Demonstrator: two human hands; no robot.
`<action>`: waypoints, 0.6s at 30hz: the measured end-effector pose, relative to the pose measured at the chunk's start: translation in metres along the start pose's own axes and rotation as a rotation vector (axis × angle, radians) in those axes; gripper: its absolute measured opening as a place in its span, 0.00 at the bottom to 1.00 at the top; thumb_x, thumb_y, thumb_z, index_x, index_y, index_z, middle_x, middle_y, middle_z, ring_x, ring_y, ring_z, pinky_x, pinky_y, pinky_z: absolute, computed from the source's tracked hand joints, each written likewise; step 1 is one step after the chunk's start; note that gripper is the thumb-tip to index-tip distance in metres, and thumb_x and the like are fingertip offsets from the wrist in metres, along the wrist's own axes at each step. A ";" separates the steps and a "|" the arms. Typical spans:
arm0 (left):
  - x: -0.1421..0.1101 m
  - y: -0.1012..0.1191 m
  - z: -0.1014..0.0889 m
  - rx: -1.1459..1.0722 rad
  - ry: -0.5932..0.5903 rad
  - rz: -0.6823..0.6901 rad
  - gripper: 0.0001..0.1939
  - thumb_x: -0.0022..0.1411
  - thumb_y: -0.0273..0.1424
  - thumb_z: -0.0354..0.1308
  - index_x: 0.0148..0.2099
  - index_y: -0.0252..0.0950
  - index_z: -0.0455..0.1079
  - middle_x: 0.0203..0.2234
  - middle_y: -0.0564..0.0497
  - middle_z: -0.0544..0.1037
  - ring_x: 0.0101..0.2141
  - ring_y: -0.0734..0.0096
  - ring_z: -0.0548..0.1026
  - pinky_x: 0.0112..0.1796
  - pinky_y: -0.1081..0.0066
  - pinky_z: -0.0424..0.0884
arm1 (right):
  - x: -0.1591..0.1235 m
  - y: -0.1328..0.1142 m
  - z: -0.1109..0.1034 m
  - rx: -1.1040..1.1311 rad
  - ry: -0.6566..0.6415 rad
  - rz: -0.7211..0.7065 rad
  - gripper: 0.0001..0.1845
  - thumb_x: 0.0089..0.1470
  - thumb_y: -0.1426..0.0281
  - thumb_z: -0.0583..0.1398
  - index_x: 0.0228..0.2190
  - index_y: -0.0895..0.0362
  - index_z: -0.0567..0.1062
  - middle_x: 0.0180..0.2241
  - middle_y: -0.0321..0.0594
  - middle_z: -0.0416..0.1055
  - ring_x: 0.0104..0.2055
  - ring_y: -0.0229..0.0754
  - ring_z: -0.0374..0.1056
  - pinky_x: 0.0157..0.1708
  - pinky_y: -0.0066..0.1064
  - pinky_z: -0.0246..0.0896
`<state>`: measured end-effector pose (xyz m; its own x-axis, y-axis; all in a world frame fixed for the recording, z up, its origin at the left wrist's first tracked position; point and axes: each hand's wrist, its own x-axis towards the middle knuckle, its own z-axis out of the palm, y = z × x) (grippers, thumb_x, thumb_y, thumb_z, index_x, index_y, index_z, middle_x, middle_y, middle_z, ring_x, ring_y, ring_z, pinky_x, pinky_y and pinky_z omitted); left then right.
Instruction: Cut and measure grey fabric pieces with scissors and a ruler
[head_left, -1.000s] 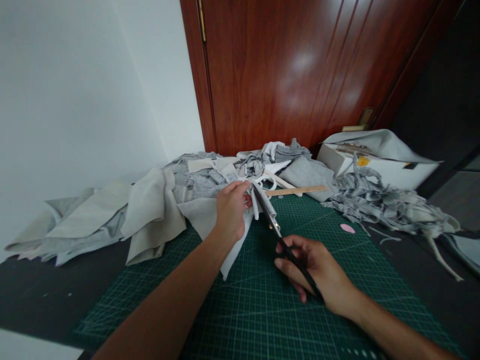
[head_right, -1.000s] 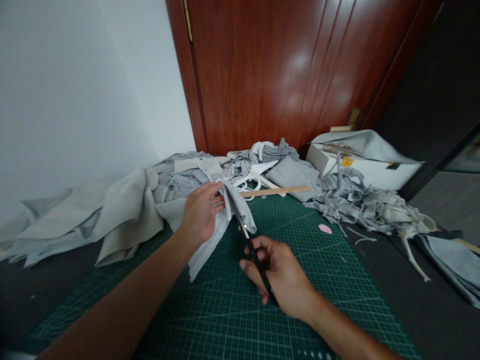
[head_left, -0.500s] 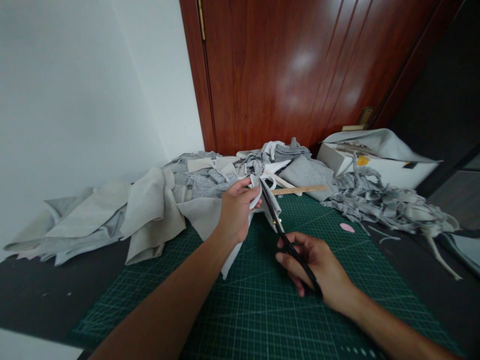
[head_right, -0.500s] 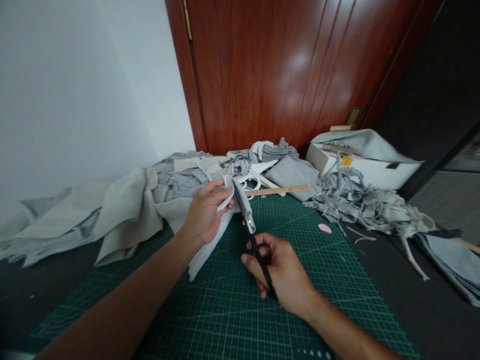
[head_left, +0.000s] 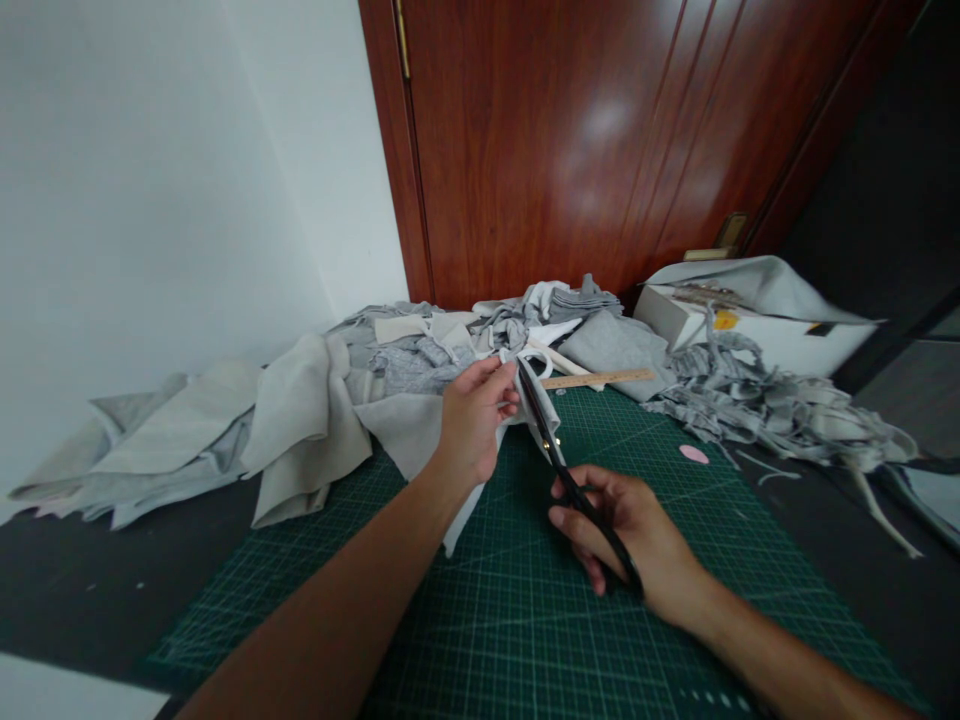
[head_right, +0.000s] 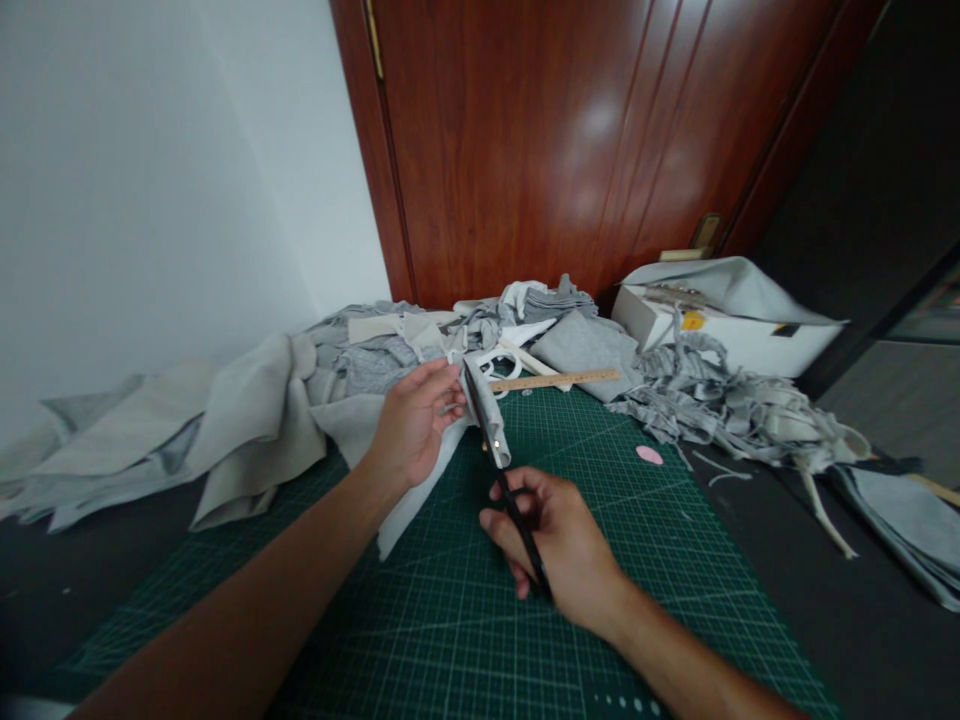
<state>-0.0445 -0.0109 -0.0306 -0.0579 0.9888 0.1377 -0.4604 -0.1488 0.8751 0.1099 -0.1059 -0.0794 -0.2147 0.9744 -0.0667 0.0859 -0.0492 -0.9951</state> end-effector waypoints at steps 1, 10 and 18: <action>0.000 0.000 0.000 0.000 -0.006 0.005 0.16 0.50 0.32 0.72 0.41 0.34 0.76 0.25 0.55 0.74 0.26 0.76 0.70 0.31 0.72 0.64 | 0.000 0.001 0.000 -0.001 -0.003 -0.002 0.24 0.48 0.54 0.72 0.37 0.55 0.71 0.13 0.21 0.64 0.11 0.31 0.56 0.11 0.21 0.56; -0.004 -0.001 0.002 0.013 0.002 -0.002 0.16 0.46 0.26 0.68 0.41 0.35 0.80 0.25 0.55 0.76 0.26 0.77 0.69 0.30 0.73 0.63 | 0.002 0.003 0.000 0.007 -0.002 -0.014 0.23 0.50 0.56 0.71 0.38 0.56 0.70 0.12 0.21 0.64 0.11 0.30 0.57 0.12 0.19 0.55; 0.001 -0.004 0.000 -0.032 -0.024 0.037 0.15 0.51 0.31 0.72 0.42 0.33 0.79 0.26 0.54 0.77 0.25 0.78 0.70 0.28 0.74 0.64 | 0.000 0.004 0.000 0.005 -0.025 -0.015 0.22 0.51 0.57 0.71 0.38 0.56 0.69 0.13 0.21 0.65 0.11 0.29 0.57 0.12 0.19 0.55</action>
<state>-0.0423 -0.0095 -0.0340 -0.0545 0.9819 0.1812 -0.4864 -0.1845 0.8540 0.1106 -0.1063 -0.0829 -0.2401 0.9693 -0.0531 0.0774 -0.0355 -0.9964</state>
